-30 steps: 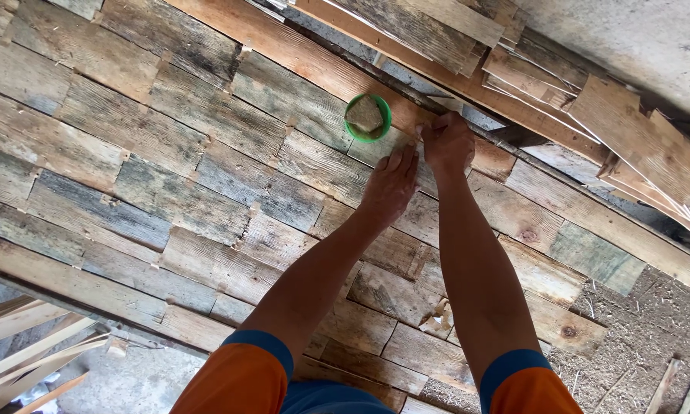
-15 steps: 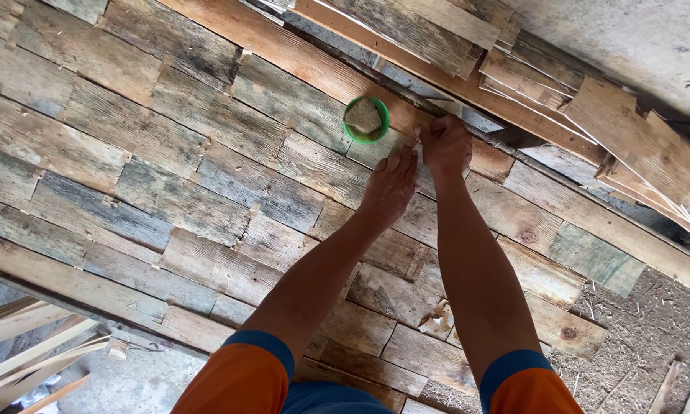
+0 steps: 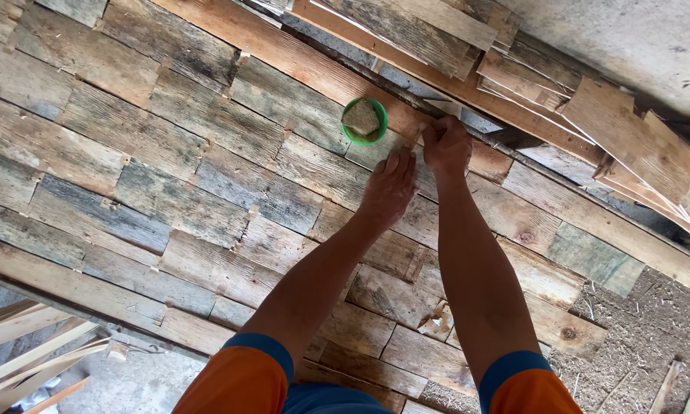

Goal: The recorder is applying wood filler from a small container into the gaps between wooden planks using their fingers.

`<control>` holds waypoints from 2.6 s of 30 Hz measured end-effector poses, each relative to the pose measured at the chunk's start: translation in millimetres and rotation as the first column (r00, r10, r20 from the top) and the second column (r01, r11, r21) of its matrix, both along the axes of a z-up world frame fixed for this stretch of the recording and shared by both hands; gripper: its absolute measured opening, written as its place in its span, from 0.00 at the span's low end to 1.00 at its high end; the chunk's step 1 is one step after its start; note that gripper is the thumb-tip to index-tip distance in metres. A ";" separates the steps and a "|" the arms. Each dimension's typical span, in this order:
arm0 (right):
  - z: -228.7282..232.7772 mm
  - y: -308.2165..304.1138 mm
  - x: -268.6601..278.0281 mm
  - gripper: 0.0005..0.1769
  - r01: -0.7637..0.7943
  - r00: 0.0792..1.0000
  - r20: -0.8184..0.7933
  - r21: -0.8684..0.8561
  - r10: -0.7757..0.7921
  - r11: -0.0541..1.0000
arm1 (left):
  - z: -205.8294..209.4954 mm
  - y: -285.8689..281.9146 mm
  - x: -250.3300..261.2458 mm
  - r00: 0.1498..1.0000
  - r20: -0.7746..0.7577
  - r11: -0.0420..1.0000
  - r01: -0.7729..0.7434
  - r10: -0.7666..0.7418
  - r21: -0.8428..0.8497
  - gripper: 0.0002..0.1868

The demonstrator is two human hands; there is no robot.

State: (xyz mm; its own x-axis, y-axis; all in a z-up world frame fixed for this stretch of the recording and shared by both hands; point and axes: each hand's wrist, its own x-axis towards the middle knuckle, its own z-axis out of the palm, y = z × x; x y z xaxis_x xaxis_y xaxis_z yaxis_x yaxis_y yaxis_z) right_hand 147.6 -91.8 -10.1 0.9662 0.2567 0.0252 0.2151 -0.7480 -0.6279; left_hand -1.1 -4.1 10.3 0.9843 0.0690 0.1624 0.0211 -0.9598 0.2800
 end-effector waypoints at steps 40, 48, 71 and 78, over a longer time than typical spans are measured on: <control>18.8 -17.4 -36.7 0.34 -0.341 0.851 0.384 -0.113 0.358 0.933 | 20.1 -8.4 -127.2 0.949 0.288 0.857 0.044 0.124 -0.513 0.29; 55.2 -71.3 -85.0 0.21 -0.303 0.930 0.243 0.083 0.276 0.949 | 42.0 -23.6 -290.6 0.984 0.179 0.841 0.093 0.004 -0.532 0.21; 53.4 -277.3 -360.9 0.10 0.198 0.980 0.004 0.037 -0.198 0.980 | 90.2 -40.2 -367.7 0.990 0.072 0.812 -0.058 0.122 -0.581 0.07; 65.7 -245.7 -359.1 0.18 0.029 0.999 0.026 -0.091 -0.027 0.995 | 84.4 -50.3 -389.0 0.990 -0.022 0.795 -0.123 0.137 -0.594 0.08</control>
